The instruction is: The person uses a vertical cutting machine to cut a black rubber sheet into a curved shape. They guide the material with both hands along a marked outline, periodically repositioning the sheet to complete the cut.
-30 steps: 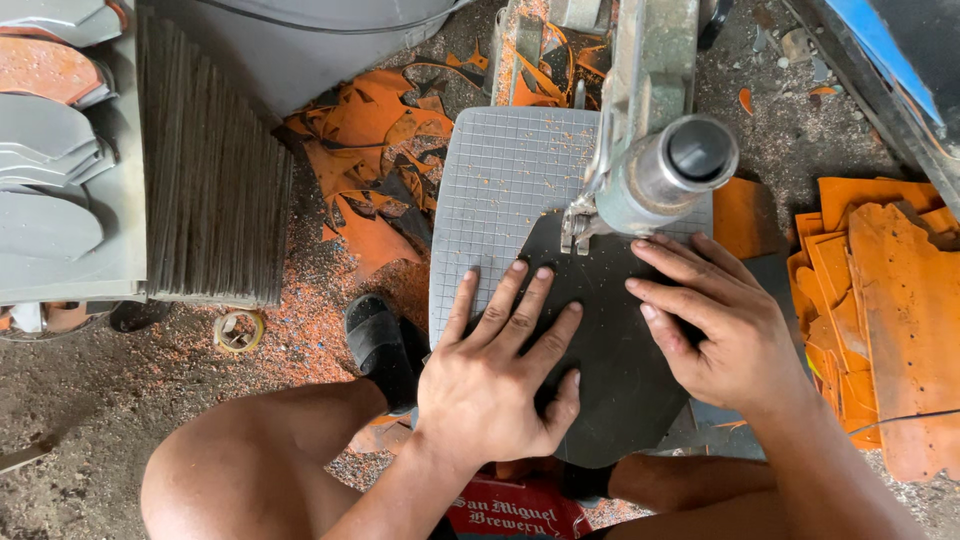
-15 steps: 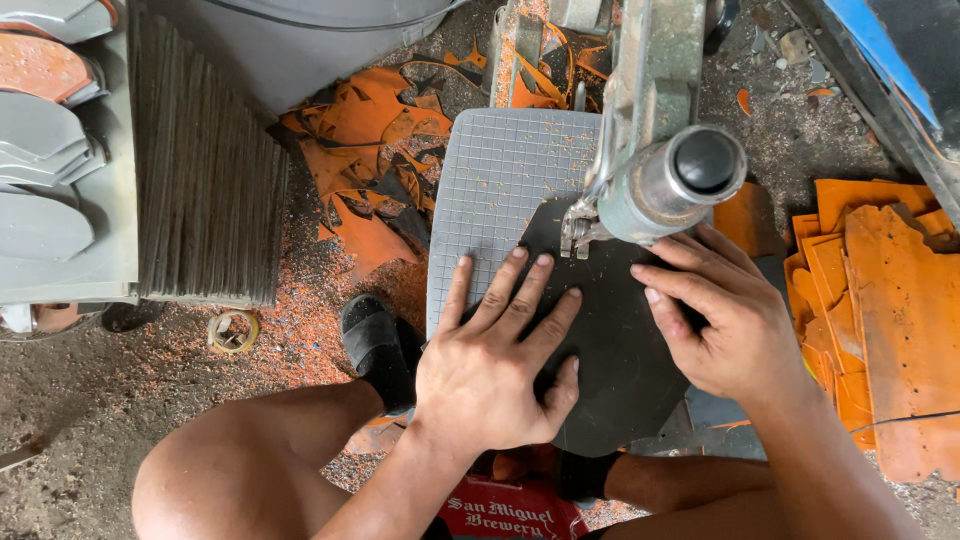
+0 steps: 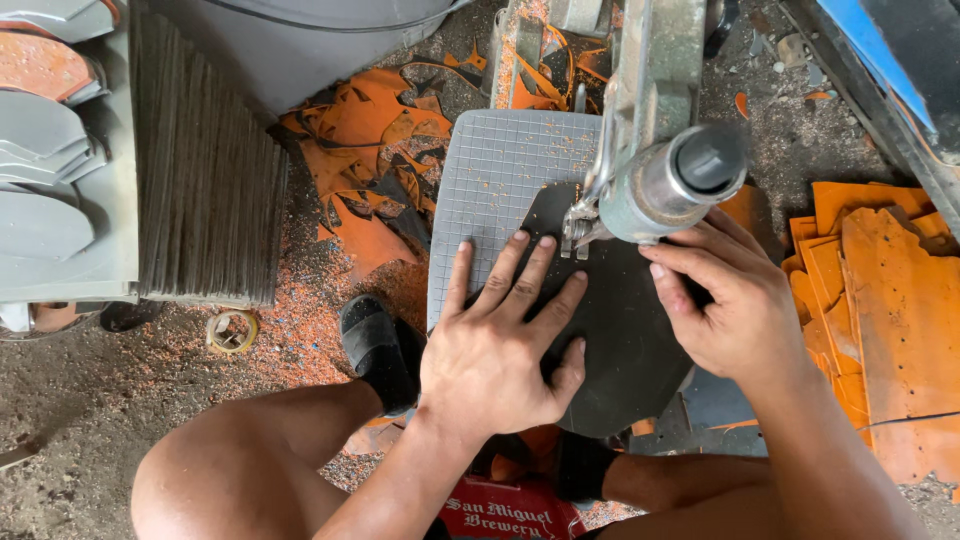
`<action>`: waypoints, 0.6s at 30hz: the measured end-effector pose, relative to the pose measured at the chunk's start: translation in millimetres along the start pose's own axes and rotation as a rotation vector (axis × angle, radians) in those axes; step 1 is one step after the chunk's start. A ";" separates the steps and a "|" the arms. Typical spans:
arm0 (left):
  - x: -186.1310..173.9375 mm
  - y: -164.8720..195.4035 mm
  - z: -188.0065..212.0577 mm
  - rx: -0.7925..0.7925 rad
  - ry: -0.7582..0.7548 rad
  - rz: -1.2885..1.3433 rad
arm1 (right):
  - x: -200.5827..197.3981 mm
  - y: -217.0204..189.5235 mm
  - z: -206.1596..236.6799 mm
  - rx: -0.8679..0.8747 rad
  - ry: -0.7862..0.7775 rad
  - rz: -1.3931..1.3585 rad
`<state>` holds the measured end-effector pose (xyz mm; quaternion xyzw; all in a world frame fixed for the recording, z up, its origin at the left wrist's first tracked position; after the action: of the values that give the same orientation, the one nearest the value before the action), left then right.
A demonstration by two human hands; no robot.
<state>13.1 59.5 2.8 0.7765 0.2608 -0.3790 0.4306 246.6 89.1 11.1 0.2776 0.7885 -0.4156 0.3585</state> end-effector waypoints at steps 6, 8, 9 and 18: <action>-0.9 2.3 -3.1 -0.016 0.017 -0.020 | -4.9 -11.4 0.2 0.046 0.041 0.199; -7.5 3.1 -1.6 -0.001 0.039 -0.039 | -6.8 -31.6 10.6 0.065 0.068 0.374; -13.9 2.5 2.6 0.008 0.050 -0.053 | -4.2 -45.3 18.9 0.107 0.057 0.335; -49.9 -44.7 32.1 0.031 -0.139 0.000 | 38.0 -87.3 45.7 0.059 -0.113 0.318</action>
<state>-60.0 49.9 11.4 0.7549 0.2243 -0.4360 0.4356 175.3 11.8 2.5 0.3856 0.7004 -0.3916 0.4554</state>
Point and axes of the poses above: each hand's wrist, its own z-axis away from the middle knuckle, its own x-axis out of the palm, y = z × x, the point moved 1 cm from there along -z, towards the middle knuckle
